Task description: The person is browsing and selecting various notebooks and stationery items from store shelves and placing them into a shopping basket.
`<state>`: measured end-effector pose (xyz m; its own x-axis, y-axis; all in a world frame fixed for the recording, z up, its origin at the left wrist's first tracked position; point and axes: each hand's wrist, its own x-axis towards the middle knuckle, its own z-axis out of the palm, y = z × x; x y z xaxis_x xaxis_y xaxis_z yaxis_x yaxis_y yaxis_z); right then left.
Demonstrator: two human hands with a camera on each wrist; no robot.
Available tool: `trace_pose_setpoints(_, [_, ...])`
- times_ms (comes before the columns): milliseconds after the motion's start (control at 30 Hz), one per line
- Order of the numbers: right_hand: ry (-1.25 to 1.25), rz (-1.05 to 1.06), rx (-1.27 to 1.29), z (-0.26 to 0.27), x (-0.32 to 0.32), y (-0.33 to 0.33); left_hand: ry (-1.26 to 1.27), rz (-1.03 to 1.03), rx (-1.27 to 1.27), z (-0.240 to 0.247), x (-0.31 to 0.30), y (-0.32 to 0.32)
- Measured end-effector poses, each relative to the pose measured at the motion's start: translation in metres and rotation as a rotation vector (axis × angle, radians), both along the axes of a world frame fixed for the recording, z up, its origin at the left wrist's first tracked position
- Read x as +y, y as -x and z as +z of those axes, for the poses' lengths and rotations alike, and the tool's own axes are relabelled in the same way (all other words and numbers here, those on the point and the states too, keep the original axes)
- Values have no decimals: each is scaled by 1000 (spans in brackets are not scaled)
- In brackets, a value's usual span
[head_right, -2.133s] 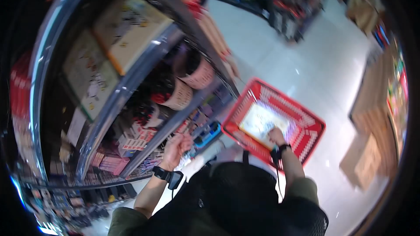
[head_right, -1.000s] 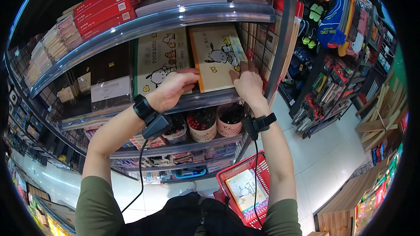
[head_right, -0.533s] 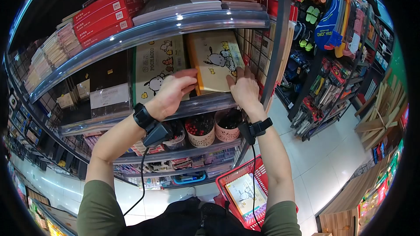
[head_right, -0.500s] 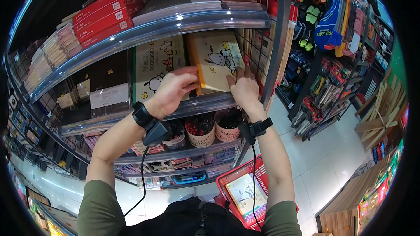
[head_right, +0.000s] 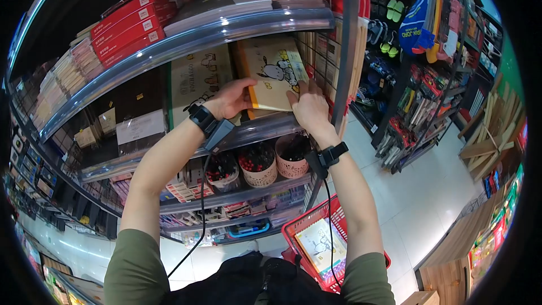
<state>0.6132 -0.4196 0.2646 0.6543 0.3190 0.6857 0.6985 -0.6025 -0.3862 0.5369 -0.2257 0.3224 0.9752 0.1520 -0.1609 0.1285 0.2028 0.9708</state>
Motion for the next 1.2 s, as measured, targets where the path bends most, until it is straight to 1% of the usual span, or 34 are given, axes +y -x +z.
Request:
trace_pose_setpoints(33, [-21,31,-11,1,-2,1,-5,22,-4,1,-2,1])
trace_pose_setpoints(67, [-29,19,-6,0,-4,5,-12,10,1,-1,-3,5])
trace_pose_setpoints(133, [-94,-1,-196,2,-9,14,47,-2,-216,-4,-7,21])
trace_pose_setpoints(167, [-138,25,-141,9,-14,27,91,-6,-267,0,-13,32])
trace_pose_setpoints(200, [-151,13,-139,14,-20,40,119,52,-258,4,-19,41])
trace_pose_setpoints(267, [-325,52,-408,15,-32,65,182,79,-284,1,-20,59])
trace_pose_setpoints(300, [-330,47,-406,6,-37,76,193,55,-297,-6,-17,68])
trace_pose_setpoints(333, [-457,154,-219,-6,-46,89,115,52,-326,-8,-23,80])
trace_pose_setpoints(367, [-580,262,-30,-18,-53,100,99,47,-344,-10,-30,93])
trace_pose_setpoints(400, [-583,259,-26,-32,-58,106,85,43,-362,-14,-38,105])
trace_pose_setpoints(467, [-837,700,751,-58,-65,115,101,33,-404,-28,-55,124])
trace_pose_setpoints(533, [-958,896,1006,-65,-70,132,126,42,-412,-49,-72,138])
trace_pose_setpoints(567, [-973,950,1020,-75,-71,135,81,60,-386,-61,-81,144])
trace_pose_setpoints(600, [-986,943,1026,-79,-71,140,36,76,-361,-71,-89,149])
trace_pose_setpoints(667, [-1138,715,882,-82,-72,151,-82,6,-303,-86,-101,160])
trace_pose_setpoints(700, [-1130,703,885,-85,-79,153,-164,-40,-323,-92,-104,164])
trace_pose_setpoints(733, [-1141,689,892,-93,-89,154,-164,-50,-308,-94,-104,166])
trace_pose_setpoints(800, [-1048,772,1019,-114,-111,153,-252,-158,-305,-98,-106,169])
trace_pose_setpoints(833, [-1047,774,1026,-120,-119,154,-215,-153,-343,-98,-110,171])
trace_pose_setpoints(867, [-1052,764,1044,-125,-127,158,-235,-153,-266,-95,-108,172])
trace_pose_setpoints(933, [-1095,665,990,-129,-140,167,-197,-141,-357,-90,-114,171])
trace_pose_setpoints(967, [-1127,643,1013,-139,-147,169,-197,-172,-329,-92,-113,172])
trace_pose_setpoints(1000, [-1131,633,1031,-151,-157,170,-192,-201,-373,-93,-116,171])
trace_pose_setpoints(1067, [-1119,696,1124,-162,-173,176,-113,-258,-369,-92,-124,172])
trace_pose_setpoints(1133, [-1180,656,1105,-169,-184,186,-103,-273,-354,-93,-127,170])
trace_pose_setpoints(1167, [-1171,618,1092,-173,-191,190,-135,-294,-335,-91,-125,170])
trace_pose_setpoints(1200, [-1165,580,1077,-179,-200,194,-109,-314,-324,-94,-124,168])
